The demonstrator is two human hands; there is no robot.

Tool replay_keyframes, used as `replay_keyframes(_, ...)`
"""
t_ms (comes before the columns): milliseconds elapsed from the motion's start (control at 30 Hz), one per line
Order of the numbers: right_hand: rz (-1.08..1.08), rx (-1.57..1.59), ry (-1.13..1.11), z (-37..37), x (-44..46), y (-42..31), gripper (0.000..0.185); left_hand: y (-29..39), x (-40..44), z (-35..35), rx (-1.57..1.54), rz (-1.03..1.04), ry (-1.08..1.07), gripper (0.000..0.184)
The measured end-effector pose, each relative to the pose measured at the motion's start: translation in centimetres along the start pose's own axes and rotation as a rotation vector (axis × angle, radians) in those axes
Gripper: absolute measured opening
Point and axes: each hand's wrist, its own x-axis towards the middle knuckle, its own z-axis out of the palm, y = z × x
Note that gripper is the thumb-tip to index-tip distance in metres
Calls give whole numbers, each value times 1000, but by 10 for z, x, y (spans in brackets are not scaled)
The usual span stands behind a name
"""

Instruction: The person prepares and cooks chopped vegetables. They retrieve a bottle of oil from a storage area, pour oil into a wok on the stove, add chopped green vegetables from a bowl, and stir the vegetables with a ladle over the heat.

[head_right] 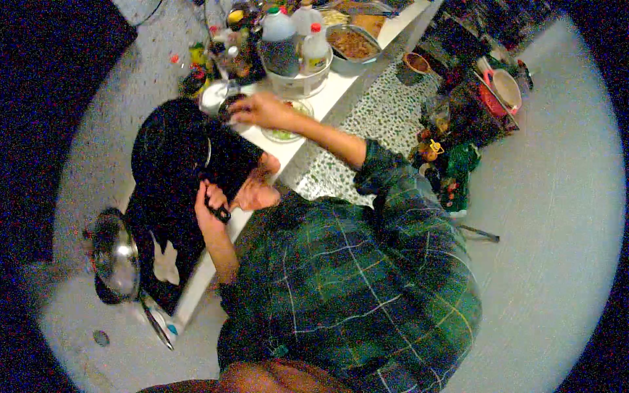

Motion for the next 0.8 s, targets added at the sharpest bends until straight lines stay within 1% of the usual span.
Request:
replay_keyframes(67, 52, 27, 20, 3, -15, -13, 31, 1, 4, -6, -30, 28, -2, 18)
replay_keyframes(133, -46, 35, 95, 13, -20, 2, 31, 3, 5, -10, -38, 1, 27, 20)
replay_keyframes(200, -27, 22, 71, 3, -21, 0, 31, 1, -1, -1, 43, 22, 34, 21)
replay_keyframes(233, -25, 3, 52, -4, -20, 2, 30, 2, 3, -2, 12, 35, 125, 25)
replay_keyframes(267, -28, -13, 19, -10, -17, 3, 29, 2, 3, -1, 58, 6, 134, 29)
replay_keyframes(333, -31, -106, -29, -21, -8, 11, 29, 0, 2, -2, 399, 138, 115, 32)
replay_keyframes(367, -66, -139, -83, -27, 0, 25, 29, -2, 2, 0, 383, 154, 158, 31)
replay_keyframes(400, -155, -224, -4, -41, 0, 8, 30, -2, 2, 1, 367, 174, 207, 30)
replay_keyframes(433, 176, -168, -159, -52, 7, -13, 31, -1, 1, -3, 420, 174, 221, 29)
replay_keyframes(467, -6, -170, -131, -54, 14, -1, 31, 1, 2, -8, 466, 175, 231, 27)
replay_keyframes(533, -294, -440, -109, -63, 39, 8, 31, 5, 10, -17, 340, 188, 206, 24)
replay_keyframes(567, -268, -529, -131, -74, 45, 21, 30, 3, 17, -11, 315, 191, 186, 23)
replay_keyframes(600, -243, -620, -151, -70, 48, -6, 29, 2, 14, -5, 291, 194, 166, 23)
replay_keyframes(633, -145, -447, -166, -63, 49, -41, 27, 0, 5, -5, 313, 245, 221, 21)
replay_keyframes(667, -158, -452, -176, -70, 55, -30, 27, -4, 7, -5, 302, 258, 220, 21)
replay_keyframes(700, -191, -499, -210, -80, 65, -7, 28, -7, 12, -6, 286, 232, 219, 20)
replay_keyframes(733, -237, -548, -262, -78, 78, 0, 28, -7, 10, -11, 254, 219, 222, 20)
replay_keyframes(767, -245, -518, -235, -79, 71, -26, 28, -13, 10, -7, 293, 243, 254, 20)
replay_keyframes(800, -254, -520, -243, -81, 74, -24, 28, -15, 11, -4, 285, 252, 254, 20)
